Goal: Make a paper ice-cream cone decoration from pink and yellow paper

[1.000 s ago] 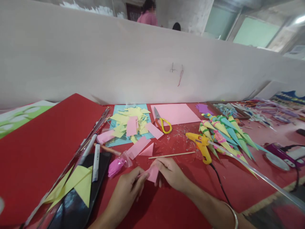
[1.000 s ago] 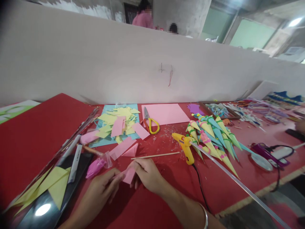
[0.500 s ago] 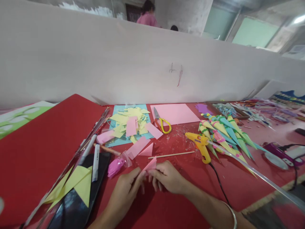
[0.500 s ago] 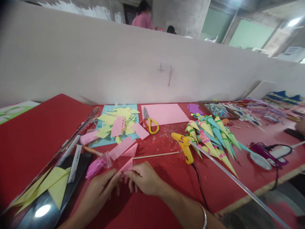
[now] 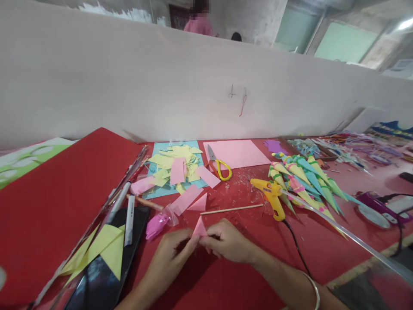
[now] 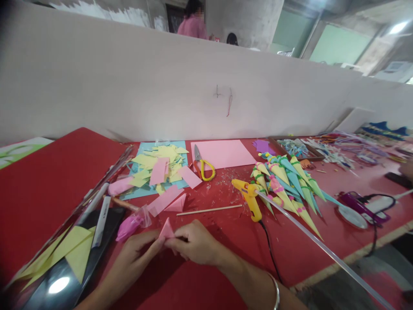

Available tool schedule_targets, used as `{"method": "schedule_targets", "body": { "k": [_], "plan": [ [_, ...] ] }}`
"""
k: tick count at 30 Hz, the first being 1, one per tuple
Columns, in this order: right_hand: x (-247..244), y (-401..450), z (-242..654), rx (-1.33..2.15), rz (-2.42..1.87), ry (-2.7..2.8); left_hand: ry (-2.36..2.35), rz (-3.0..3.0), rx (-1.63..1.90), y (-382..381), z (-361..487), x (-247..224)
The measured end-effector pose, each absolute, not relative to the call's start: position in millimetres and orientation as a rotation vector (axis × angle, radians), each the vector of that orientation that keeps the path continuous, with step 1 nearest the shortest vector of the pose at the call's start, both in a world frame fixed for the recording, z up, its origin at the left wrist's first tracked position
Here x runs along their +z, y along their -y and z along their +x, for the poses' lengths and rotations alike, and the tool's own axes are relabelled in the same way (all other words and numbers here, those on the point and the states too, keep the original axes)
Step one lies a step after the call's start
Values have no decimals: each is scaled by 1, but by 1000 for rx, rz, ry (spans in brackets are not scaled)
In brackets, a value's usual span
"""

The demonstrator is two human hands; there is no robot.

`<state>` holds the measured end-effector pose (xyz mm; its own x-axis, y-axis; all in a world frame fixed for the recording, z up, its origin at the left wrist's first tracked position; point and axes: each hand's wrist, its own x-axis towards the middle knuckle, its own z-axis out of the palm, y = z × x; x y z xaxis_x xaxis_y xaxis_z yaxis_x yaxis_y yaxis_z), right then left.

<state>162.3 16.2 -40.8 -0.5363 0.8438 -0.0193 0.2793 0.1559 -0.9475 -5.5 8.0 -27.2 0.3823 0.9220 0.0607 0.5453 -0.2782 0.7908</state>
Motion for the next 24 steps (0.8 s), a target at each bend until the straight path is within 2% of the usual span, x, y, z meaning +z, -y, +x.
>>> {"method": "schedule_targets", "body": {
  "k": [6, 14, 24],
  "plan": [
    [-46, -14, 161, 1296, -955, 2121, -1359, 2064, 790, -4, -5, -34],
    [-45, -14, 159, 1377, -859, 2109, -1250, 2002, 907, 2, 1, -32],
    [-52, -16, 160, 1254, -832, 2232, -1252, 2064, 1037, -2, -3, -25]
  ]
}}
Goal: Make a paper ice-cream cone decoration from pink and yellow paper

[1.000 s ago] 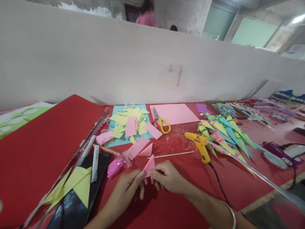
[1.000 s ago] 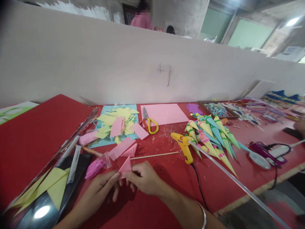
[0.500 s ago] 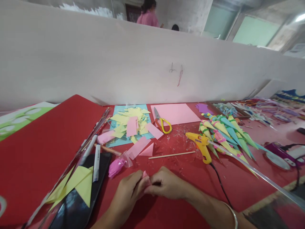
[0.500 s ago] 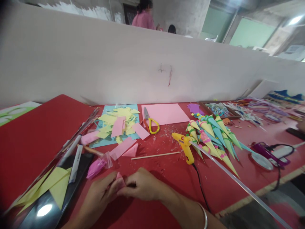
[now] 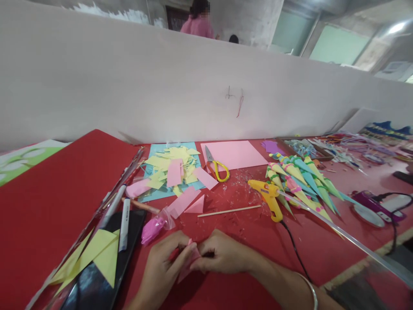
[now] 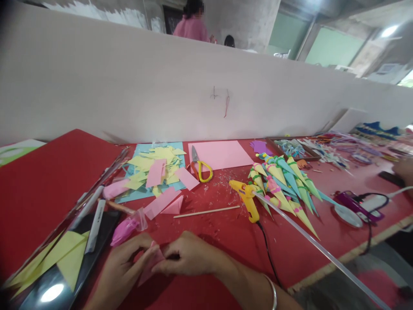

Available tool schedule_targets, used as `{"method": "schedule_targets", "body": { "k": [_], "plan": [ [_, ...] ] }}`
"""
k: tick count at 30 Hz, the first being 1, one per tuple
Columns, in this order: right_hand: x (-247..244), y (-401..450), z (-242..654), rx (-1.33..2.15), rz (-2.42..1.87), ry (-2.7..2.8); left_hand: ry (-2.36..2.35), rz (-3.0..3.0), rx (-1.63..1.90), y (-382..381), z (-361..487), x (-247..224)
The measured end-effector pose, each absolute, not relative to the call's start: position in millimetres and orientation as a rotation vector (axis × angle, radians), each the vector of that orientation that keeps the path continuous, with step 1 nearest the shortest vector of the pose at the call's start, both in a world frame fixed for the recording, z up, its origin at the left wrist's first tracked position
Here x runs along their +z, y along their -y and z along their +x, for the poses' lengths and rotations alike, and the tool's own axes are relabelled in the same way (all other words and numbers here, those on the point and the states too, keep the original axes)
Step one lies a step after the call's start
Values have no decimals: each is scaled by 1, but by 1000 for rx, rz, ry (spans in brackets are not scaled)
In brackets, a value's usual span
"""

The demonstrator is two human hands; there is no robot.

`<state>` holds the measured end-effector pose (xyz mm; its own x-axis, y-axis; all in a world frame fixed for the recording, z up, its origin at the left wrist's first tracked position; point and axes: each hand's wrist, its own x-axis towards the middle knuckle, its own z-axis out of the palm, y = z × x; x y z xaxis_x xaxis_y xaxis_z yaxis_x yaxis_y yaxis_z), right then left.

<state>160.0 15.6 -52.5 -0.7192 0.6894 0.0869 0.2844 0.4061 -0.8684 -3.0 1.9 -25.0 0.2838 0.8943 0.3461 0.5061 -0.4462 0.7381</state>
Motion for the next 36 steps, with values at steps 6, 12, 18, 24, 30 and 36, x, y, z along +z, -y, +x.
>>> {"method": "schedule_targets", "body": {
  "k": [6, 12, 18, 24, 30, 36],
  "plan": [
    [-46, -14, 160, 1395, -820, 2179, -1270, 2036, 1042, 0, -2, -26],
    [-44, -12, 160, 1470, -862, 2077, -1244, 1999, 1042, -4, -5, -27],
    [-41, -15, 160, 1340, -1012, 1930, -1241, 1993, 952, -6, -7, -29],
    [-40, -17, 160, 1405, -1057, 1827, -1330, 1991, 794, -9, -5, -31],
    [-39, -17, 159, 1378, -1024, 1877, -1331, 1794, 779, -8, -8, -31],
    [-37, -19, 160, 1429, -1067, 1655, -1304, 1826, 816, -8, -9, -30]
  ]
}}
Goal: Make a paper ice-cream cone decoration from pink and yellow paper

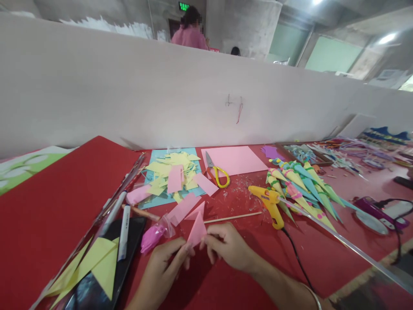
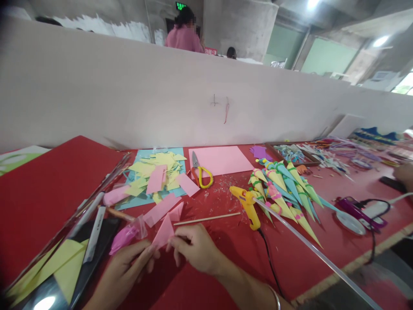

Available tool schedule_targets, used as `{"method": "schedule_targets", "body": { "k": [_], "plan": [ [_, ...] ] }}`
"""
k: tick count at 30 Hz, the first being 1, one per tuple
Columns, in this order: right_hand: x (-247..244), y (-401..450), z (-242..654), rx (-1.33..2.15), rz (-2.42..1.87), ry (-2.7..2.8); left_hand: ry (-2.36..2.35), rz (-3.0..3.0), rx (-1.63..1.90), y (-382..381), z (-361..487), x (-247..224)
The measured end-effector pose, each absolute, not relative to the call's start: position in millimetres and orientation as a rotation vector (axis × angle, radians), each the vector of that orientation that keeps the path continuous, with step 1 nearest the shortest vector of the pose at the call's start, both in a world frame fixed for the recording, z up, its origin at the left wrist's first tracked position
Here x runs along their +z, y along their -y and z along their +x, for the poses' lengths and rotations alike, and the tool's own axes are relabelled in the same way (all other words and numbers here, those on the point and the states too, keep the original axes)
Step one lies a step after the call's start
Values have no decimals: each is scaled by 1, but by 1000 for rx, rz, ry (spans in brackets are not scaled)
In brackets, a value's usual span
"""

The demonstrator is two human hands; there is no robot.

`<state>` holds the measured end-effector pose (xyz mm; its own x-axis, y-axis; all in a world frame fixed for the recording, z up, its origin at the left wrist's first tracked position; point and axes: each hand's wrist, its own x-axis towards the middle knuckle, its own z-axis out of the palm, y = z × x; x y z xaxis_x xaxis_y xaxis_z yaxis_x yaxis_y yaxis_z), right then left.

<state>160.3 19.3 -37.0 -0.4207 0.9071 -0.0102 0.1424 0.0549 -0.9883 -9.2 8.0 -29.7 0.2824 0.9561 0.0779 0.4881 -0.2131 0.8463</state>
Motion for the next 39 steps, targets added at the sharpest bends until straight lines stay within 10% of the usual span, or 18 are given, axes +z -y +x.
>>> {"method": "schedule_targets", "body": {
  "k": [39],
  "plan": [
    [-44, -35, 171, 1078, -1135, 1317, -1364, 2232, 957, -7, -18, -19]
  ]
}}
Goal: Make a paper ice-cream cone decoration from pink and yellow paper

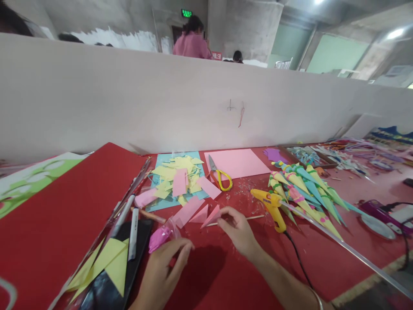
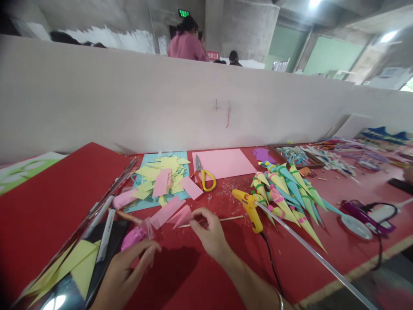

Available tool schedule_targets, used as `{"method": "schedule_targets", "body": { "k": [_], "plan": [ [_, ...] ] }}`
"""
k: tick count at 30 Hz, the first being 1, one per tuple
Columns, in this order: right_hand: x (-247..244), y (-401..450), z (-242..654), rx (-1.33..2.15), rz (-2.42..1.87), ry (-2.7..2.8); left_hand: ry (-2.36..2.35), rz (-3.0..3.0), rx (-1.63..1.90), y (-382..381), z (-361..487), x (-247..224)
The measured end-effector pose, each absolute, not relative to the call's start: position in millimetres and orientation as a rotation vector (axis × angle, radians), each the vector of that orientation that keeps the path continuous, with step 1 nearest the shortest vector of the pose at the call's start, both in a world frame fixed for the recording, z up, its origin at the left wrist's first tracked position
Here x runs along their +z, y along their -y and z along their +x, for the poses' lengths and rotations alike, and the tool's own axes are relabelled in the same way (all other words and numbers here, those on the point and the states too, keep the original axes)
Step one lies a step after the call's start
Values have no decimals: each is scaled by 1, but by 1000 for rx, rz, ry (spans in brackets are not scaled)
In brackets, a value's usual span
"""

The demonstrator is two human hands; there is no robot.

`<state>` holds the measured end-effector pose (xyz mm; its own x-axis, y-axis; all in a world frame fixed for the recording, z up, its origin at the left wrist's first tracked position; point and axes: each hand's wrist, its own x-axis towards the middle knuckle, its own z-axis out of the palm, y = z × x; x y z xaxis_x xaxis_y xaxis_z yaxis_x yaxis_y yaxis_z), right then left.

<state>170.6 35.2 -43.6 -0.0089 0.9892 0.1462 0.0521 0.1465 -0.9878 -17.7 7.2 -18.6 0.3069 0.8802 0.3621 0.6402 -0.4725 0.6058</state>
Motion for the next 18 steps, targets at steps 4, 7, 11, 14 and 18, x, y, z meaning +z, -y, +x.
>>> {"method": "schedule_targets", "body": {
  "k": [4, 7, 11, 14, 18],
  "plan": [
    [-42, -34, 170, 1094, -1050, 1383, -1442, 2094, 912, -12, -18, -12],
    [-43, -35, 170, 1025, -1137, 1366, -1481, 2077, 736, -19, -18, -10],
    [-44, -39, 173, 981, -1233, 1261, -1565, 2197, 569, -31, -18, -5],
    [-44, -39, 174, 993, -1215, 1215, -1611, 2349, 433, -42, -14, -2],
    [-44, -38, 173, 1004, -1208, 1198, -1627, 2523, 265, -56, -3, -6]
  ]
}}
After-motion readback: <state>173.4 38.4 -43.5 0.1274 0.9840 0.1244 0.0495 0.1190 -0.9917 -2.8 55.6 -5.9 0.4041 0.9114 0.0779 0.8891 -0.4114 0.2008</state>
